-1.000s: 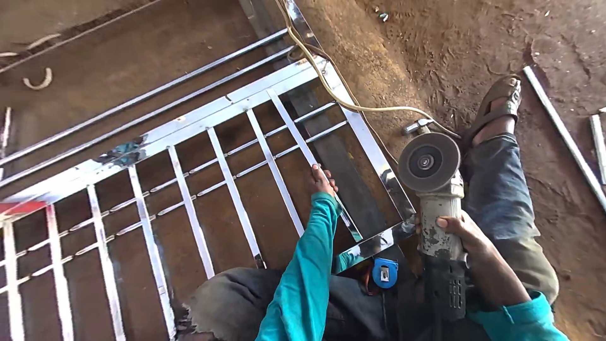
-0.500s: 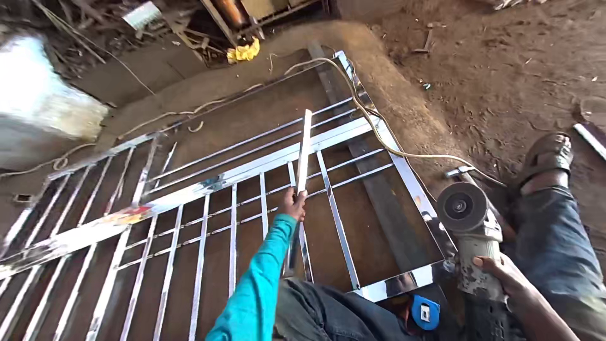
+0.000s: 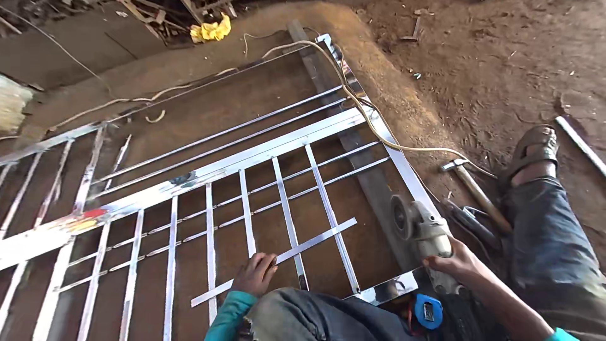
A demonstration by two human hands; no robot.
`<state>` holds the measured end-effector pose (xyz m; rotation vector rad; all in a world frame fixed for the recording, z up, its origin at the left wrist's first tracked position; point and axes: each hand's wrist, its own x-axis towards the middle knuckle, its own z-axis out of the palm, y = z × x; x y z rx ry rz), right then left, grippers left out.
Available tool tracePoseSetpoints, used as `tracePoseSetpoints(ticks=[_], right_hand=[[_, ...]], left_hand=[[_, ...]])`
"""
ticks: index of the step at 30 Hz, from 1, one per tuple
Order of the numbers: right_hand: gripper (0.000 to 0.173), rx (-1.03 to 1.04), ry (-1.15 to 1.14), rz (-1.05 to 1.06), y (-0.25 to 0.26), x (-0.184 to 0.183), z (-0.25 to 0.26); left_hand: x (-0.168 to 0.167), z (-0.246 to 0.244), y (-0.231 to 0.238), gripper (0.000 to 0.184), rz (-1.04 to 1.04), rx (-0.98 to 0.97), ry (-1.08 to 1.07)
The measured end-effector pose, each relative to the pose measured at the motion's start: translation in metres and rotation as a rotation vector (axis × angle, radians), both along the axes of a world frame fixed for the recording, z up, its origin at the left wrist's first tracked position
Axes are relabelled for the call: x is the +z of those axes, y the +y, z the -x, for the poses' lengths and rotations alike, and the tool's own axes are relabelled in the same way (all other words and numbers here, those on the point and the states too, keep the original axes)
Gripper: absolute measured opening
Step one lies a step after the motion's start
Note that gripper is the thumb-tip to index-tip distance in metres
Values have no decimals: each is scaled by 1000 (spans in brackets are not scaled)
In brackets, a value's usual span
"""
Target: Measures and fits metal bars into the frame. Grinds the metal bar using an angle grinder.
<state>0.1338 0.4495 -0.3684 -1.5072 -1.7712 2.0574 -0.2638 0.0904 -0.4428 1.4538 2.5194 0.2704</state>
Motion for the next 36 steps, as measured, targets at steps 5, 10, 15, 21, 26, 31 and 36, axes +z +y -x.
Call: tracePoseSetpoints(ticks=[5,10,15,21,26,31,36], right_hand=[[72,314,-296,-182,-4,5,46],[77,447,-455,-265,-9,11,74],[80,468,-503,-284,-13,5,70],[82,469,-517,-295,-25,1,63],[82,463,-495,-358,-30,-4,61],[84,466,-490,-399,-35,-1,65],[80,486,-512,-403,-28,4,84]], left_hand=[[32,-13,59,49,39,-94,11],[43,-27,133,57,431,-278,-133],[24,-39,165,50,435,-288,-242],[12,-39,153,47,259,-286,-170],[8,-39,149,47,154,-315,-111],[9,-39,150,45,134,-331,-71],[23,-40,160,45,325,-290,-168]])
